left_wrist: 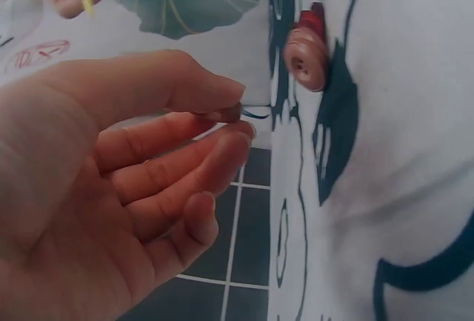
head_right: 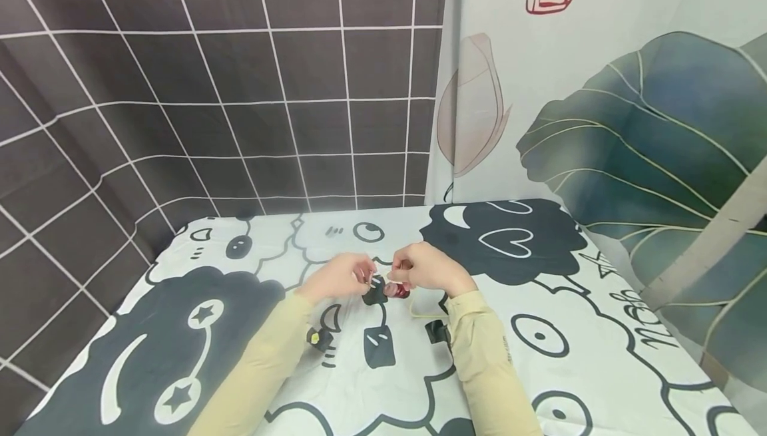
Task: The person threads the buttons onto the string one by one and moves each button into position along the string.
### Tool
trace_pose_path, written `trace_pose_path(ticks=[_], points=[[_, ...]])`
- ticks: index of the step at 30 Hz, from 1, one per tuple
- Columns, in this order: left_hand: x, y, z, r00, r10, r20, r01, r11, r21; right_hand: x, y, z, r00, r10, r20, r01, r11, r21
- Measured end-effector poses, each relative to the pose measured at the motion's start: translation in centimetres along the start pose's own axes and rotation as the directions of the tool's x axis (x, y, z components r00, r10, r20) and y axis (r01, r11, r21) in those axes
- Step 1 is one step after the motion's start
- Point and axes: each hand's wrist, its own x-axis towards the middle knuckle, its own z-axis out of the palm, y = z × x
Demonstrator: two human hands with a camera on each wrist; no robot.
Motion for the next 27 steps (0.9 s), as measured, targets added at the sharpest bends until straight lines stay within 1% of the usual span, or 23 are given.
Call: trace_pose_path(ticks=[4, 7, 9, 11, 13, 21, 24, 27], points=[[-0.5, 0.2, -0.7, 0.996, 0.073, -0.059, -0.077, 0.995, -0.061, -0.1, -0.1, 0.0, 1.0, -0.004, -0.015, 0.004, 1.0, 0.019], [-0.6, 0.5, -0.9, 0.991, 0.097, -0.095, -0.107, 0.989, -0.105, -0.1, -0.1, 0.0, 1.0, -0.012, -0.029, 0.013, 0.999, 0.03], [-0.6, 0.5, -1.0, 0.99, 0.093, -0.109, -0.107, 0.987, -0.122, 0.1, -0.1, 0.1, 0.999, -0.031, -0.038, 0.032, 0.999, 0.028], [-0.5, 0.5, -1.0, 0.99, 0.078, -0.114, -0.094, 0.986, -0.139, 0.3, 0.0, 0.2, 0.998, -0.042, -0.045, 0.043, 0.999, 0.026], [-0.4, 0.5, -0.9, 0.989, 0.08, -0.124, -0.098, 0.984, -0.147, 0.4, -0.1, 0.2, 0.997, -0.05, -0.051, 0.052, 0.998, 0.032], [-0.5, 1.2, -1.0, 0.979, 0.117, -0.168, -0.155, 0.961, -0.23, 0.6, -0.3, 0.3, 0.997, -0.053, -0.06, 0.056, 0.997, 0.045], [-0.6, 1.5, -1.0, 0.976, 0.129, -0.177, -0.169, 0.956, -0.239, 0.6, -0.4, 0.2, 0.996, -0.05, -0.074, 0.053, 0.998, 0.041], [-0.7, 1.7, -1.1, 0.976, 0.129, -0.176, -0.17, 0.956, -0.239, 0.5, -0.4, 0.2, 0.996, -0.039, -0.084, 0.042, 0.998, 0.039]])
